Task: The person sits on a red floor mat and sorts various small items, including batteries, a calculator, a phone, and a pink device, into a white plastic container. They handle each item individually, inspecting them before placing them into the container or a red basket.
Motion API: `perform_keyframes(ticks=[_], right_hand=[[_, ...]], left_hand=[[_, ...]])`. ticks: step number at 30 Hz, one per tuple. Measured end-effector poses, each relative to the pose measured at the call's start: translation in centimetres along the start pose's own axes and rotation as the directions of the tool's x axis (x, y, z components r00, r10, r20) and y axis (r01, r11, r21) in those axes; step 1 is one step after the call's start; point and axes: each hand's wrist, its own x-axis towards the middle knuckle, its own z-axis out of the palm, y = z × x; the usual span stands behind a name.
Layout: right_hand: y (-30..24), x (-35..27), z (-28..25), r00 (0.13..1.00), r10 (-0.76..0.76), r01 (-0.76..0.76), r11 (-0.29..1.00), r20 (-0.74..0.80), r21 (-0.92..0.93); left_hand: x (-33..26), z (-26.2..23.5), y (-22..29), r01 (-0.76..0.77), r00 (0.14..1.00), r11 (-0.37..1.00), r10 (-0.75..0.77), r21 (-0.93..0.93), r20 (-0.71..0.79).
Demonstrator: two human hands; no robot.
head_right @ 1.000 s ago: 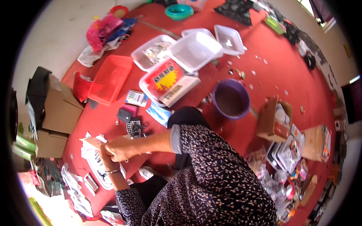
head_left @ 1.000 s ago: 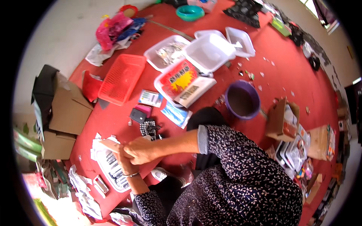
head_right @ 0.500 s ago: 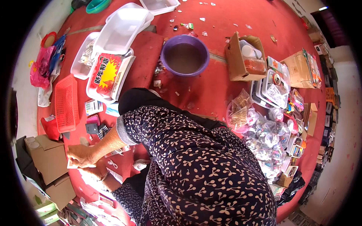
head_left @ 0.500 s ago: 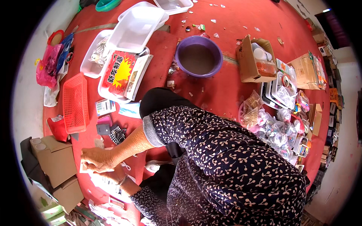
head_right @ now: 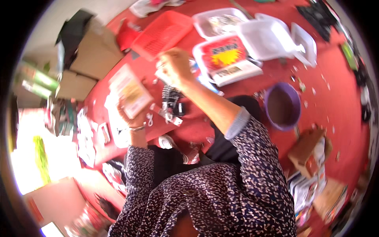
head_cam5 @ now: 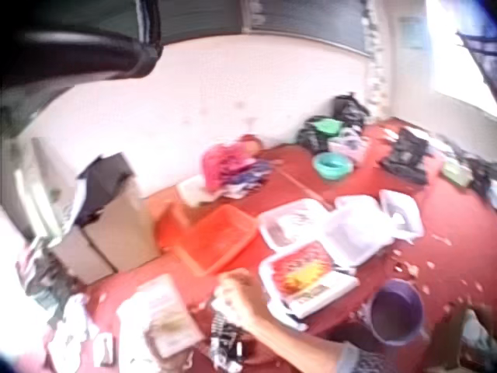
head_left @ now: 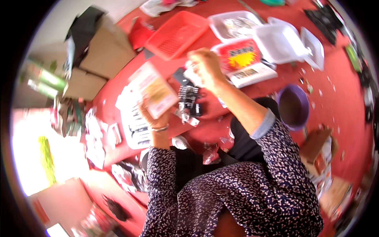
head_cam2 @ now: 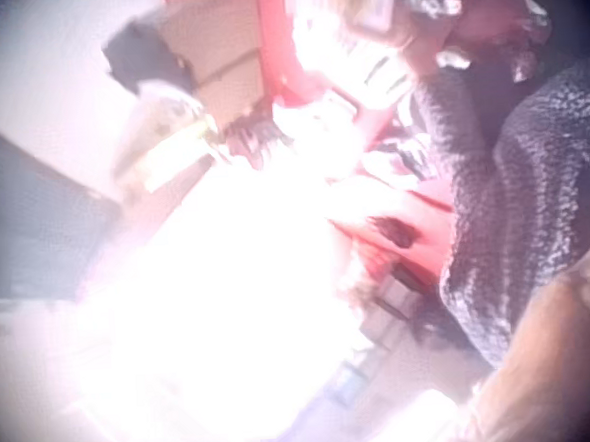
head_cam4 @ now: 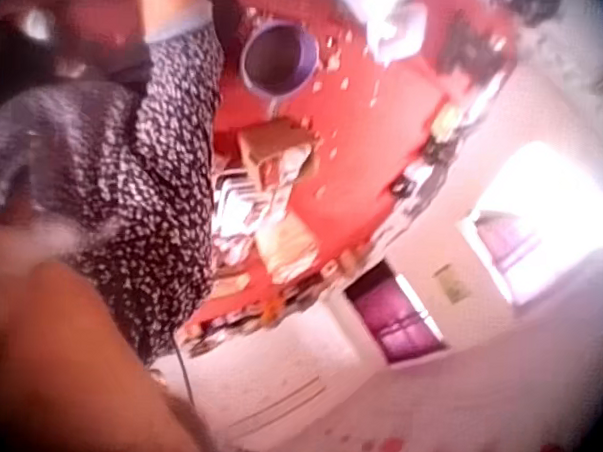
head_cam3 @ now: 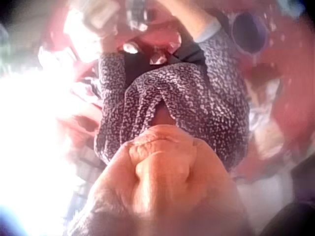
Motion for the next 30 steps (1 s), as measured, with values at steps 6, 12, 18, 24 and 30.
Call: perform_keyframes(ticks=[6,12,18,24,30], right_hand=[[1.3,-0.3,2.2,0.991,-0.129,0.131,0.987,0.029,-0.088],[4.4,-1.3,2.3,0.962,0.175,-0.122,0.962,0.209,-0.244],[3.2,-1.1,0.8,0.663,0.63,-0.275,0.708,0.405,-0.65],[1.3,-1.9,0.9,0.684,0.6,-0.06,0.614,0.415,-0.787],[2.2,1.0,2.7,0.79,0.286,0.471,0.28,0.542,-0.836]], left_hand=[[-1.7,4.1,-2.0,0.195,0.981,0.98,-0.195,0.041,0.004],[-1.5,1.9,-2.1,0.066,0.967,0.941,0.023,0.332,-0.255],[-1.6,1.3,0.9,-0.056,0.958,0.928,0.153,0.367,-0.243],[-1.5,1.7,-0.4,-0.04,0.958,0.86,0.178,0.509,-0.225],[-2.6,-0.5,-3.0,0.124,0.989,0.097,0.071,0.988,-0.131]])
